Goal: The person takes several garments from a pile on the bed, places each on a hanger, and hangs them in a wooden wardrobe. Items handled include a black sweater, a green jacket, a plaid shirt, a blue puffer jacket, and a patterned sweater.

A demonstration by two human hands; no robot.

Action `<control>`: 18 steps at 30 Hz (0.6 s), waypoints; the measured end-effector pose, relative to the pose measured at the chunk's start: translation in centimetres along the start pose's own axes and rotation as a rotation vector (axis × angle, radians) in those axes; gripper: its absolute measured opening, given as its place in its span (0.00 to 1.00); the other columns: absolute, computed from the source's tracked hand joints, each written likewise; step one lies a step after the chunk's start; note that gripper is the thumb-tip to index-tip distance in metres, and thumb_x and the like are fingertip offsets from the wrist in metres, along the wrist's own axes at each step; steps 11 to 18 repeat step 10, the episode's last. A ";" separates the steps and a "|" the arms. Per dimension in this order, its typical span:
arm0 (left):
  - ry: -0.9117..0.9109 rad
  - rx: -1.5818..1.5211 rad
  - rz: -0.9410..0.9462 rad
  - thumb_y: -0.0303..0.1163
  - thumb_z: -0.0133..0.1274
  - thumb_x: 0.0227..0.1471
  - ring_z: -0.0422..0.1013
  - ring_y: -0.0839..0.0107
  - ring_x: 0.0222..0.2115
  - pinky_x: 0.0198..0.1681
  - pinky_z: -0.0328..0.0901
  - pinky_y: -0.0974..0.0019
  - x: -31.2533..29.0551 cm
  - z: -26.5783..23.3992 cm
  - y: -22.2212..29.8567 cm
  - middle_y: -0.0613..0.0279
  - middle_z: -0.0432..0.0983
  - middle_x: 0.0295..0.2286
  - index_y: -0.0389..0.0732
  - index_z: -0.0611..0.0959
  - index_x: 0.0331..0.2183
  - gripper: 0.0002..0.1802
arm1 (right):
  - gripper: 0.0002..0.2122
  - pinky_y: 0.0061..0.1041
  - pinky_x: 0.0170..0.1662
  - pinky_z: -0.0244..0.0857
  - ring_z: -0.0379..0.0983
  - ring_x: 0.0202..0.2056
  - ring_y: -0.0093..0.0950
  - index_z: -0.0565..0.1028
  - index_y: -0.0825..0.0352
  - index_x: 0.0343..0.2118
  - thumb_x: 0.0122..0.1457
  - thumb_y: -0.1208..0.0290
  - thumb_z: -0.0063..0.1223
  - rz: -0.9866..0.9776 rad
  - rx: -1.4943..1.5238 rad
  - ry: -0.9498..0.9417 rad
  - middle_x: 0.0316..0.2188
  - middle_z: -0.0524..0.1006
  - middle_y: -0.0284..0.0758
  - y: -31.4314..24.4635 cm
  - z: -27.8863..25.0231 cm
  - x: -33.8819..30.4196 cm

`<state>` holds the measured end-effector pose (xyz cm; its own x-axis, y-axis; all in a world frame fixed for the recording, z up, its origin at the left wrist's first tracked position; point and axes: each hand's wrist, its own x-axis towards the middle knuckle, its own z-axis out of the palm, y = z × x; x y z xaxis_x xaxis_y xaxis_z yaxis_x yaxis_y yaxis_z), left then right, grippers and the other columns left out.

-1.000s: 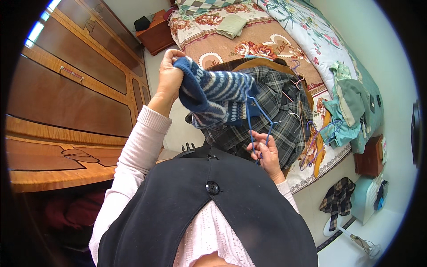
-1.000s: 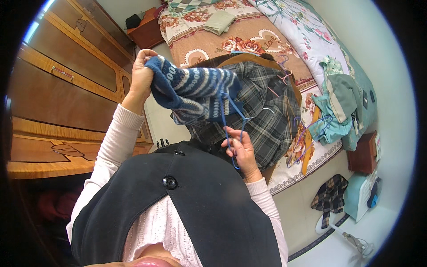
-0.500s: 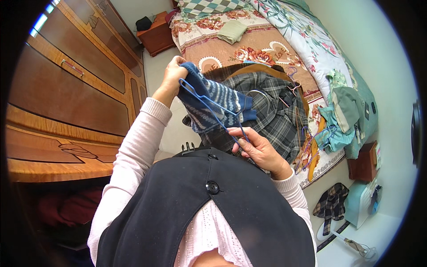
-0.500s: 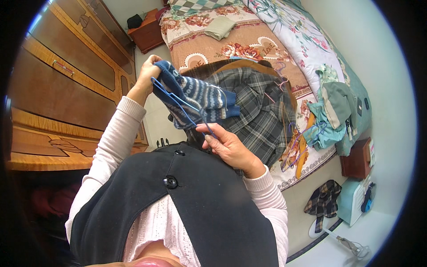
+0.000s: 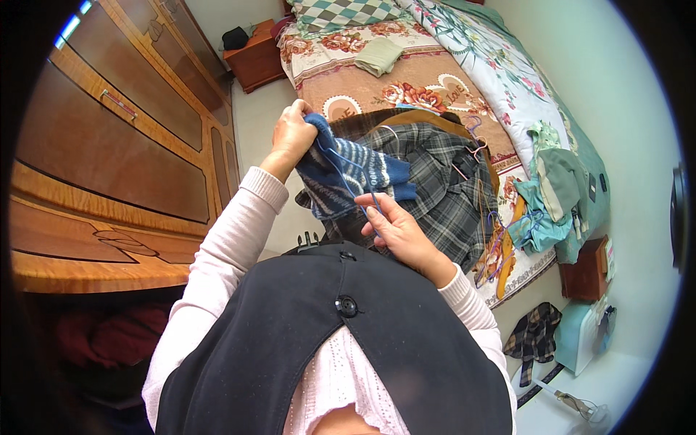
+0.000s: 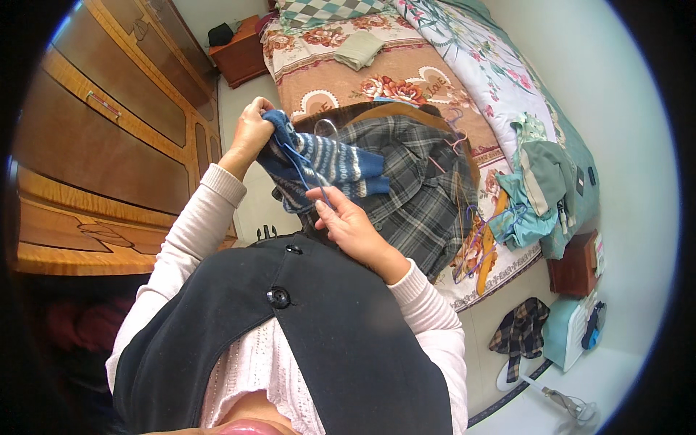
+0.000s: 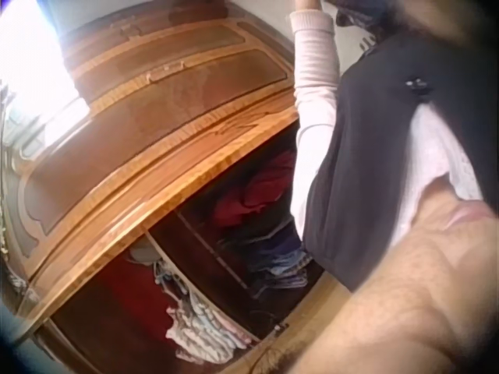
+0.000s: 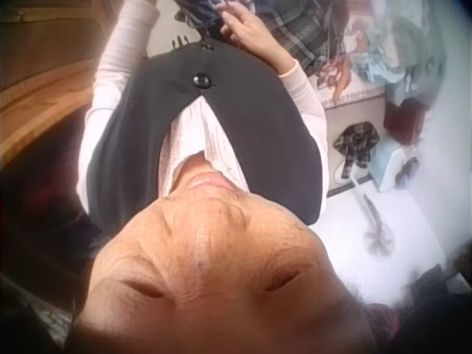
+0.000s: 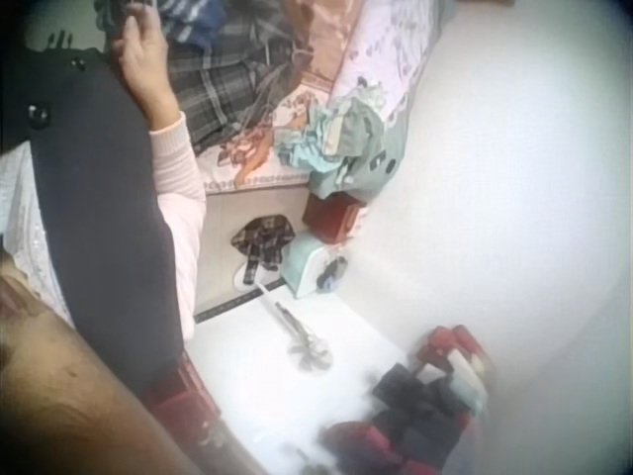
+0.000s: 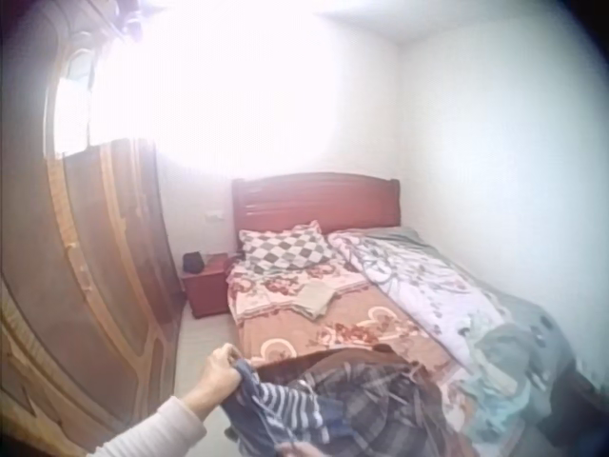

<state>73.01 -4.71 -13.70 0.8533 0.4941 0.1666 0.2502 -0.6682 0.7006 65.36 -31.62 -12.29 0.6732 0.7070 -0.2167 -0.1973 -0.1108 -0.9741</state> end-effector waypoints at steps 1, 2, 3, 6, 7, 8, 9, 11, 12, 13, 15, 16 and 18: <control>0.032 0.091 0.057 0.29 0.56 0.45 0.73 0.60 0.33 0.38 0.68 0.62 -0.3 0.1 0.0 0.52 0.75 0.32 0.38 0.77 0.33 0.10 | 0.15 0.11 0.30 0.61 0.64 0.30 0.10 0.69 0.59 0.53 0.67 0.61 0.41 0.018 0.024 0.028 0.31 0.70 0.23 -0.2 0.2 0.2; -0.003 0.096 0.028 0.31 0.57 0.44 0.72 0.54 0.38 0.42 0.66 0.60 -0.5 0.0 0.2 0.49 0.75 0.35 0.39 0.78 0.33 0.11 | 0.15 0.11 0.29 0.60 0.63 0.29 0.10 0.69 0.60 0.53 0.67 0.62 0.42 0.038 0.026 0.061 0.29 0.69 0.23 0.0 0.1 0.3; -0.040 0.120 0.045 0.31 0.57 0.44 0.72 0.54 0.38 0.42 0.66 0.60 -0.8 -0.1 0.4 0.49 0.75 0.35 0.39 0.79 0.33 0.12 | 0.15 0.11 0.28 0.60 0.63 0.29 0.10 0.70 0.60 0.53 0.67 0.63 0.43 0.014 0.041 0.112 0.29 0.69 0.23 0.4 -0.1 0.4; -0.155 0.091 0.081 0.31 0.59 0.43 0.72 0.54 0.39 0.43 0.67 0.60 -1.2 -0.2 0.7 0.49 0.75 0.35 0.40 0.80 0.34 0.13 | 0.15 0.09 0.26 0.57 0.61 0.27 0.09 0.70 0.60 0.53 0.66 0.64 0.45 -0.147 -0.043 0.316 0.28 0.68 0.21 4.0 -1.4 1.2; -0.156 0.076 0.118 0.31 0.59 0.43 0.72 0.54 0.39 0.43 0.67 0.60 -1.2 0.1 0.7 0.49 0.75 0.36 0.40 0.80 0.35 0.13 | 0.15 0.09 0.26 0.57 0.61 0.26 0.09 0.70 0.59 0.54 0.65 0.63 0.46 -0.142 -0.103 0.364 0.27 0.67 0.20 4.7 -1.6 1.3; -0.158 0.061 0.156 0.31 0.59 0.43 0.72 0.54 0.39 0.44 0.67 0.60 -1.2 0.5 0.6 0.49 0.75 0.36 0.40 0.80 0.35 0.14 | 0.16 0.09 0.26 0.57 0.61 0.26 0.09 0.70 0.58 0.54 0.65 0.63 0.46 -0.101 -0.087 0.298 0.28 0.67 0.20 4.8 -1.6 0.8; -0.158 0.048 0.189 0.31 0.59 0.43 0.72 0.54 0.40 0.44 0.67 0.60 -1.3 0.7 0.5 0.49 0.75 0.36 0.40 0.80 0.36 0.14 | 0.16 0.09 0.26 0.58 0.61 0.27 0.09 0.69 0.58 0.54 0.65 0.62 0.46 -0.058 -0.069 0.226 0.28 0.67 0.20 4.3 -1.3 0.3; -0.140 0.018 0.185 0.30 0.59 0.43 0.72 0.55 0.41 0.46 0.66 0.61 -1.2 0.8 0.6 0.48 0.76 0.37 0.39 0.80 0.35 0.14 | 0.17 0.09 0.28 0.58 0.63 0.28 0.11 0.69 0.57 0.55 0.65 0.62 0.46 -0.040 -0.060 0.173 0.31 0.68 0.22 3.8 -1.4 0.1; -0.140 0.018 0.185 0.30 0.59 0.43 0.72 0.55 0.41 0.46 0.66 0.61 -1.2 0.8 0.6 0.48 0.76 0.37 0.39 0.80 0.35 0.14 | 0.17 0.09 0.28 0.58 0.63 0.28 0.11 0.69 0.57 0.55 0.65 0.62 0.46 -0.040 -0.060 0.173 0.31 0.68 0.22 3.8 -1.4 0.1; -0.140 0.018 0.185 0.30 0.59 0.43 0.72 0.55 0.41 0.46 0.66 0.61 -1.2 0.8 0.6 0.48 0.76 0.37 0.39 0.80 0.35 0.14 | 0.17 0.09 0.28 0.58 0.63 0.28 0.11 0.69 0.57 0.55 0.65 0.62 0.46 -0.040 -0.060 0.173 0.31 0.68 0.22 3.8 -1.4 0.1; -0.140 0.018 0.185 0.30 0.59 0.43 0.72 0.55 0.41 0.46 0.66 0.61 -1.2 0.8 0.6 0.48 0.76 0.37 0.39 0.80 0.35 0.14 | 0.17 0.09 0.28 0.58 0.63 0.28 0.11 0.69 0.57 0.55 0.65 0.62 0.46 -0.040 -0.060 0.173 0.31 0.68 0.22 3.8 -1.4 0.1; -0.140 0.018 0.185 0.30 0.59 0.43 0.72 0.55 0.41 0.46 0.66 0.61 -1.2 0.8 0.6 0.48 0.76 0.37 0.39 0.80 0.35 0.14 | 0.17 0.09 0.28 0.58 0.63 0.28 0.11 0.69 0.57 0.55 0.65 0.62 0.46 -0.040 -0.060 0.173 0.31 0.68 0.22 3.8 -1.4 0.1; -0.140 0.018 0.185 0.30 0.59 0.43 0.72 0.55 0.41 0.46 0.66 0.61 -1.2 0.8 0.6 0.48 0.76 0.37 0.39 0.80 0.35 0.14 | 0.17 0.09 0.28 0.58 0.63 0.28 0.11 0.69 0.57 0.55 0.65 0.62 0.46 -0.040 -0.060 0.173 0.31 0.68 0.22 3.8 -1.4 0.1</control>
